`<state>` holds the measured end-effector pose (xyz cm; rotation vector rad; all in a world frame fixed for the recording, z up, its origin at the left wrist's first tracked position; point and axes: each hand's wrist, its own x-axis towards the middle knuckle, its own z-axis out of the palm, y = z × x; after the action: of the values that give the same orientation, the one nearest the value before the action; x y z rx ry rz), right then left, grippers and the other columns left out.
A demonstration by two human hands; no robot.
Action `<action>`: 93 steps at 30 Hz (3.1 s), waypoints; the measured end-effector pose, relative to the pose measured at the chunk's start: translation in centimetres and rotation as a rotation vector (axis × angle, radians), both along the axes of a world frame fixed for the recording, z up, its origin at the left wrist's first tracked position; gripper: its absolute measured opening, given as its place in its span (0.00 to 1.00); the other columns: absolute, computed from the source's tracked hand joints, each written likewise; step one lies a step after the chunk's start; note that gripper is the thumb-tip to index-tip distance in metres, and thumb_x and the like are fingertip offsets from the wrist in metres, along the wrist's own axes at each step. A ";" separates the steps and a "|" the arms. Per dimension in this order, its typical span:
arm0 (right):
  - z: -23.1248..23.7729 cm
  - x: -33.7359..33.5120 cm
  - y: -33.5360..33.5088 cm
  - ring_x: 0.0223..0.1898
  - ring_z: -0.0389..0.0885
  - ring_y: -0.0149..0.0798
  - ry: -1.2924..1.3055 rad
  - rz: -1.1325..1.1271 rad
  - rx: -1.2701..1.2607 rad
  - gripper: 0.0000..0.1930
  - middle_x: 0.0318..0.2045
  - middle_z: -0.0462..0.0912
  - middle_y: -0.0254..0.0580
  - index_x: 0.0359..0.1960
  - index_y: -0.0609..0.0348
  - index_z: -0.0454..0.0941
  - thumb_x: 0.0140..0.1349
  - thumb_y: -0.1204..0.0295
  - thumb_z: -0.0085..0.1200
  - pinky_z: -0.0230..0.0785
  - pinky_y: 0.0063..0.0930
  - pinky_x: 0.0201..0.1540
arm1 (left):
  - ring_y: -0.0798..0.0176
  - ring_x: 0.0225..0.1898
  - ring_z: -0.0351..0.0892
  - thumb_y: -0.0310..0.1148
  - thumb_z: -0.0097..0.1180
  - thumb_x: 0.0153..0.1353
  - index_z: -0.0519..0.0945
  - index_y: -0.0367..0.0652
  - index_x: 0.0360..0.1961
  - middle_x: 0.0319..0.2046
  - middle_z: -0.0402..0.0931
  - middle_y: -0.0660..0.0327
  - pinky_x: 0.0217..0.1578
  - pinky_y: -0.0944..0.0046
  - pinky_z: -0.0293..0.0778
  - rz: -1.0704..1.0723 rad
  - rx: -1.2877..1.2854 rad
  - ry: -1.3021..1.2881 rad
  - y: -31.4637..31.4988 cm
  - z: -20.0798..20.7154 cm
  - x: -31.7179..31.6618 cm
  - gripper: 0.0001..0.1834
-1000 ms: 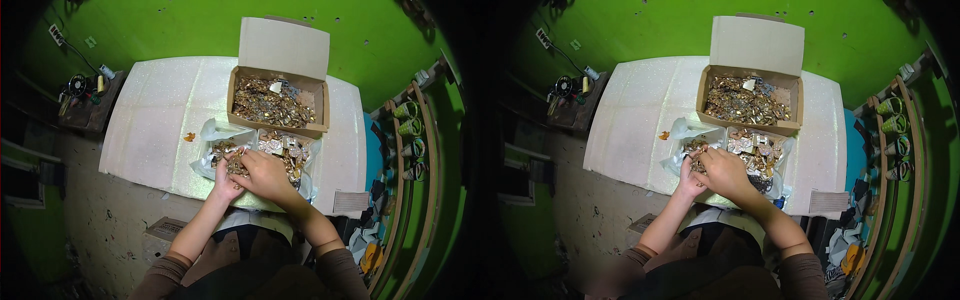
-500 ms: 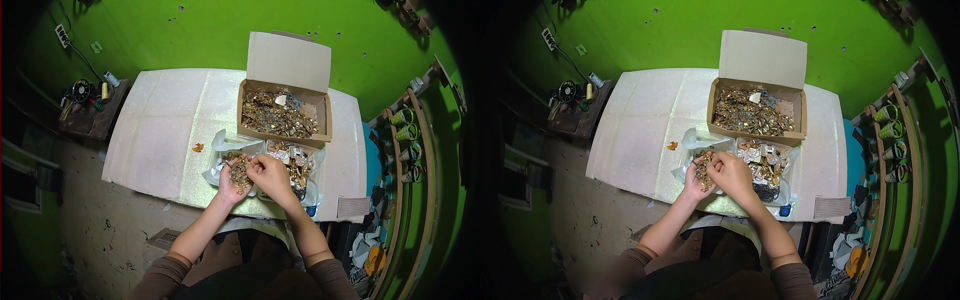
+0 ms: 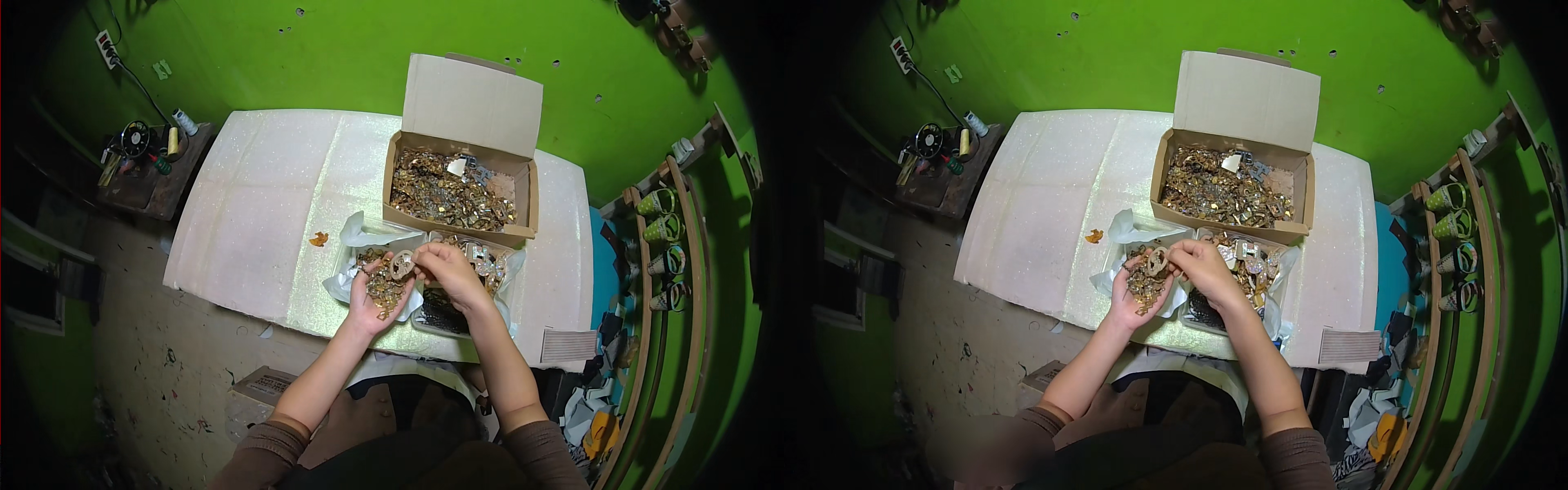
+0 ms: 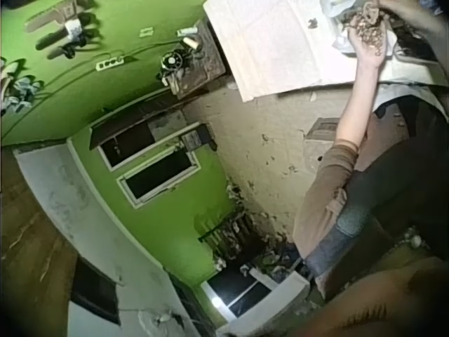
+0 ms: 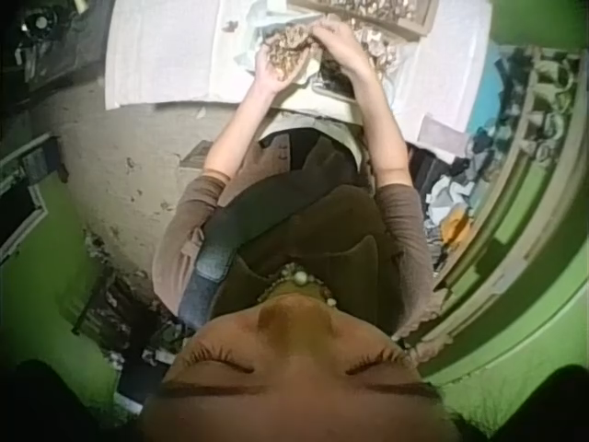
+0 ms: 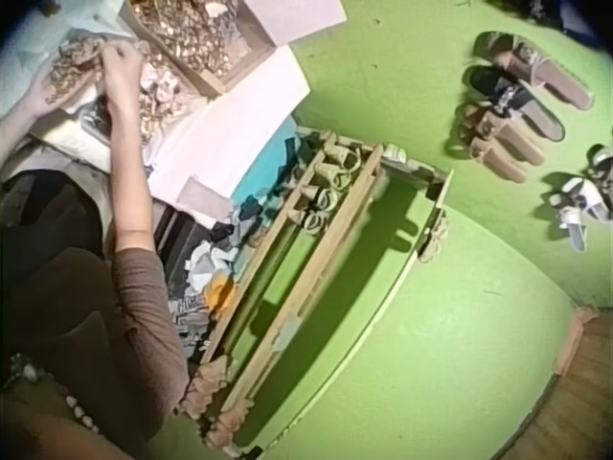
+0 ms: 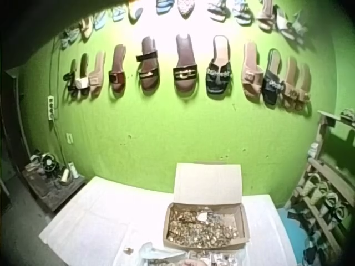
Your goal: Sorting small shoe components from a box into plastic bags
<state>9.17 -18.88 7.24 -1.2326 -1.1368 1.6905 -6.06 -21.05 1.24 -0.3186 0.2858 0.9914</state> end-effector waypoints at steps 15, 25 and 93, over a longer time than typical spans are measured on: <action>-2.2 7.7 -1.3 0.22 0.70 0.24 0.144 -0.246 0.116 0.03 0.25 0.75 0.35 0.28 0.58 0.70 0.58 0.74 0.48 0.64 0.13 0.24 | 0.59 0.40 0.73 0.30 0.44 0.57 0.76 0.40 0.31 0.33 0.75 0.58 0.51 0.57 0.66 0.071 -0.070 -0.036 0.9 -0.1 0.1 0.09; -6.6 12.0 -2.1 0.21 0.70 0.24 -0.053 -0.541 -0.097 0.02 0.21 0.74 0.34 0.29 0.60 0.70 0.58 0.75 0.46 0.62 0.14 0.23 | 0.59 0.41 0.74 0.31 0.43 0.57 0.76 0.41 0.32 0.33 0.76 0.59 0.52 0.57 0.66 0.020 -0.100 -0.001 1.2 -0.4 0.4 0.09; -6.6 4.8 0.4 0.34 0.69 0.22 0.324 -0.163 0.224 0.03 0.37 0.72 0.34 0.26 0.60 0.69 0.54 0.80 0.50 0.61 0.14 0.38 | 0.57 0.43 0.73 0.30 0.44 0.56 0.76 0.39 0.34 0.36 0.75 0.55 0.52 0.57 0.66 0.128 -0.087 -0.047 1.4 -1.1 -0.6 0.10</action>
<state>13.92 -18.44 0.65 -0.8516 -0.9697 1.5268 -6.66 -19.62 0.16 -0.4432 0.2691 1.0973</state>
